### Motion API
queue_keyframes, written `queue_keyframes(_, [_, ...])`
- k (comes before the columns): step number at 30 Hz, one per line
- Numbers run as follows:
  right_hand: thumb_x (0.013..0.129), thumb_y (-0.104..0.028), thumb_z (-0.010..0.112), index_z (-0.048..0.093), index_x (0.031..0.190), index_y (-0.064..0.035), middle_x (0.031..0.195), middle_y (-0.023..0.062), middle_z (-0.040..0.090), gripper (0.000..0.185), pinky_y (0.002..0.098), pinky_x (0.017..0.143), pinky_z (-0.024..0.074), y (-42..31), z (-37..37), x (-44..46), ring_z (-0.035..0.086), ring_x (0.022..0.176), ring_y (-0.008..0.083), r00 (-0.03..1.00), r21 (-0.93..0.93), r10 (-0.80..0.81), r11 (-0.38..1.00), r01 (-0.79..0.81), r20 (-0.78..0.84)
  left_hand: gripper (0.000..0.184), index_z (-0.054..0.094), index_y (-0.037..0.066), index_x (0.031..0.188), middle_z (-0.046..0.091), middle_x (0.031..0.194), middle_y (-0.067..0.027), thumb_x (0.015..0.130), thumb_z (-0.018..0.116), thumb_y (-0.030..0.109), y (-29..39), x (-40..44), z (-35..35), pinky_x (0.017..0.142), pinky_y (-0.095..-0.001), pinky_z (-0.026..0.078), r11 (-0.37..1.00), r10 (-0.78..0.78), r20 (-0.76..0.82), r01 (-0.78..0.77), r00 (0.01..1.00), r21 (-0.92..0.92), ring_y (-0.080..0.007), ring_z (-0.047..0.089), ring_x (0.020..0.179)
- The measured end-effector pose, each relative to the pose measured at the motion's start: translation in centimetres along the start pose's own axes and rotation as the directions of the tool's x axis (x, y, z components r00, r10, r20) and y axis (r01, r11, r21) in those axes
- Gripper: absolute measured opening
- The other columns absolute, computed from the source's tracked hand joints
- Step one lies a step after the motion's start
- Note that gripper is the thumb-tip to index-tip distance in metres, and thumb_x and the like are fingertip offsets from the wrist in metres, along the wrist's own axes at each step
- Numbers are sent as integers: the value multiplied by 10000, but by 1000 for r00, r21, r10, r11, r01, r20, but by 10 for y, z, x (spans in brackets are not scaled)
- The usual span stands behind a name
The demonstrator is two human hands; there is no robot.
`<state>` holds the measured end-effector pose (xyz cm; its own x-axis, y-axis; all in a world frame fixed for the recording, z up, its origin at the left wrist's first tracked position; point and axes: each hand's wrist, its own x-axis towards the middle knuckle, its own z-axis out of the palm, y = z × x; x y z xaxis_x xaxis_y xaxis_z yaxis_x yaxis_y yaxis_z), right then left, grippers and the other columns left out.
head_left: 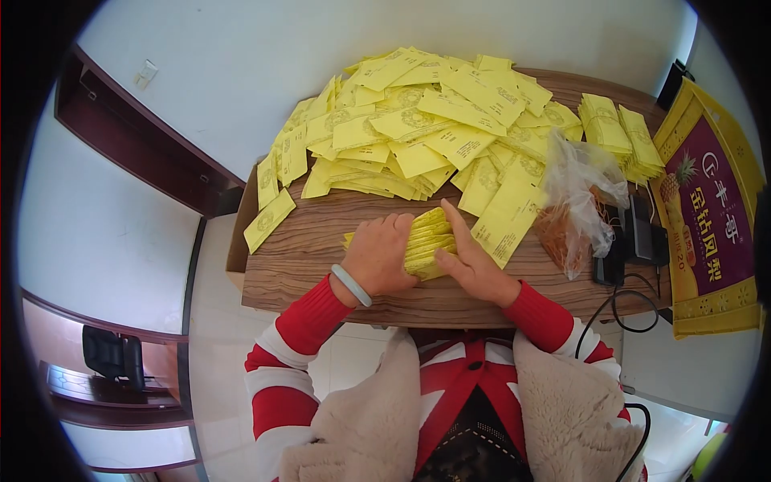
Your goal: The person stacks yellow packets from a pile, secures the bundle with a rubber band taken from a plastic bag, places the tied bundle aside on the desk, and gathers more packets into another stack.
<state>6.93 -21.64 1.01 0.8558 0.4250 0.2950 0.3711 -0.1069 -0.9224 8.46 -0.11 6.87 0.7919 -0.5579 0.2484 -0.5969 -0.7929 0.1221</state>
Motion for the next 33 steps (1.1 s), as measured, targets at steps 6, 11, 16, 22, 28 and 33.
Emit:
queue_keyframes(6, [1122,-330,350,99,1651,32,1634,246,327,688,413,1230,270,0,-4,0,363,1487,349,1000,98,-5,995,6,-10,566,576,60,1086,684,1009,-142,665,829,340,5,-3,-10,779,-433,508,997,-55,125,47,991,68,-364,662,883])
queue_keyframes(11, [1144,-353,314,157,1646,17,1590,217,399,643,406,1202,315,2,-4,-3,441,1419,320,994,321,85,945,-61,-62,561,544,47,1080,685,963,-155,679,833,313,7,-5,-12,747,-423,513,996,-58,136,49,989,69,-355,677,815])
queue_keyframes(16, [1155,-365,301,270,1621,-9,1506,188,499,588,393,1159,365,8,-8,-1,511,1339,279,981,307,128,949,-78,-146,598,567,20,1152,699,1003,-179,699,834,307,6,-3,-21,759,-420,530,997,-75,143,76,987,3,-363,692,836])
queue_keyframes(22, [1154,-343,319,418,1551,-31,1379,150,600,515,358,1074,429,4,-16,-1,571,1240,227,954,315,128,948,-38,-271,664,555,-2,1336,710,1180,-202,801,796,308,-19,-16,-31,809,-401,576,544,-180,162,235,970,-806,-344,725,952])
queue_keyframes(28, [1120,-232,416,476,1504,-34,1286,118,635,437,307,959,465,-15,-19,-3,588,1134,174,976,371,147,925,-78,-160,597,503,29,1476,677,1340,-192,989,655,340,-20,-59,46,889,-411,603,-690,-211,373,133,903,-711,-326,725,1077])
queue_keyframes(33, [1051,-122,514,482,1496,-36,1230,96,637,455,274,896,460,-19,-11,-5,583,1064,149,993,385,61,923,-18,-101,564,471,50,1522,663,1375,-185,1068,550,375,20,-72,85,933,-429,603,-885,-192,274,-45,942,-464,-319,721,1114])
